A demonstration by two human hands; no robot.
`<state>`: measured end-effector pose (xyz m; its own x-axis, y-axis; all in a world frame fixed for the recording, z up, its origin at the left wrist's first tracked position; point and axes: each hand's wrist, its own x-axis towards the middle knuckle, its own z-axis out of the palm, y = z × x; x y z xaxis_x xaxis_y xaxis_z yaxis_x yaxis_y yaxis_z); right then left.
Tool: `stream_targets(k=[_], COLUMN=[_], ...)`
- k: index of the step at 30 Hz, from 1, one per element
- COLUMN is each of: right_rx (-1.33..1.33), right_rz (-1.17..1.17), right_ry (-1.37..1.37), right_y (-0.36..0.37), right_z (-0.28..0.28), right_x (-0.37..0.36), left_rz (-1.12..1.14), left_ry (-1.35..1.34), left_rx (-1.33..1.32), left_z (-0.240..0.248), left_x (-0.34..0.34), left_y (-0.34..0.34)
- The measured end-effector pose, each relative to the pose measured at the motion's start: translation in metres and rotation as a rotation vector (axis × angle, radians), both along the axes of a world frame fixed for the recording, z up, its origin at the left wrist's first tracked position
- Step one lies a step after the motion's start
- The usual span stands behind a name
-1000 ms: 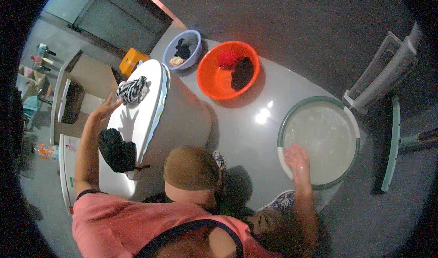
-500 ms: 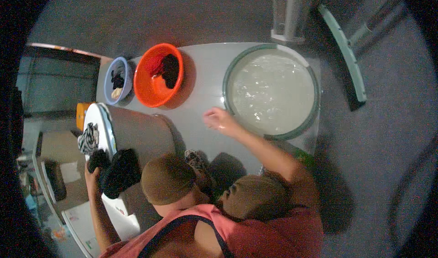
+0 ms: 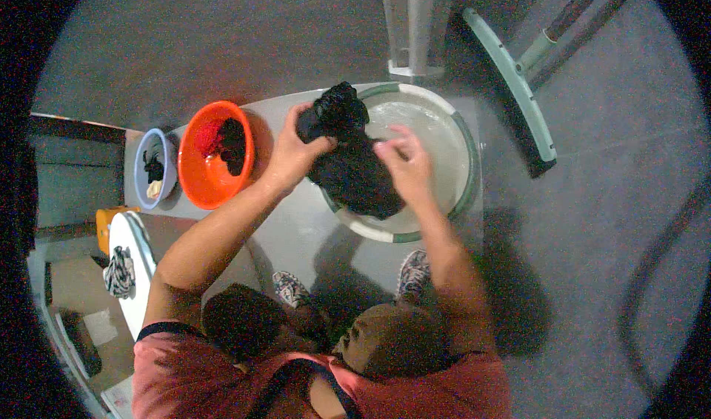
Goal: The person washes clothes by hand, soaking, scrubbing, and wringing out garments one at a time in a basin of water and placing them on top of the toilet lid.
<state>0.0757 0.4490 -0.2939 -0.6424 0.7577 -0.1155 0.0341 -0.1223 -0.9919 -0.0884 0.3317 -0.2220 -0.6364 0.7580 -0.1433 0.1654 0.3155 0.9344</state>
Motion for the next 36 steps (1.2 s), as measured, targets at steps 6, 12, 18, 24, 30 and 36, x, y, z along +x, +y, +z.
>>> stream_targets(k=[6,12,18,24,30,36], right_rx=[0.736,0.816,0.703,-0.099,0.654,0.449], right_rz=[-0.083,0.365,0.489,0.643,0.316,0.135], right_ry=[-0.463,-1.006,-1.018,-0.690,-0.567,-0.213], right_y=[0.036,0.010,0.030,0.060,0.048,0.033], right_z=[-0.067,-0.136,-0.185,-0.186,-0.125,0.072], right_x=[0.038,0.044,0.046,0.070,0.064,0.016], left_rz=[-0.206,-0.719,-0.838,-0.801,-0.465,-0.517], left_ry=[0.561,0.721,0.732,0.393,0.061,0.217], left_rx=[-0.293,-0.719,-0.910,-0.883,-0.426,-0.040], left_z=[-0.137,-0.168,-0.232,-0.201,-0.147,-0.032], left_x=[0.023,0.048,0.053,0.021,-0.008,0.003], left_y=[0.013,0.046,0.059,0.055,0.037,0.037])
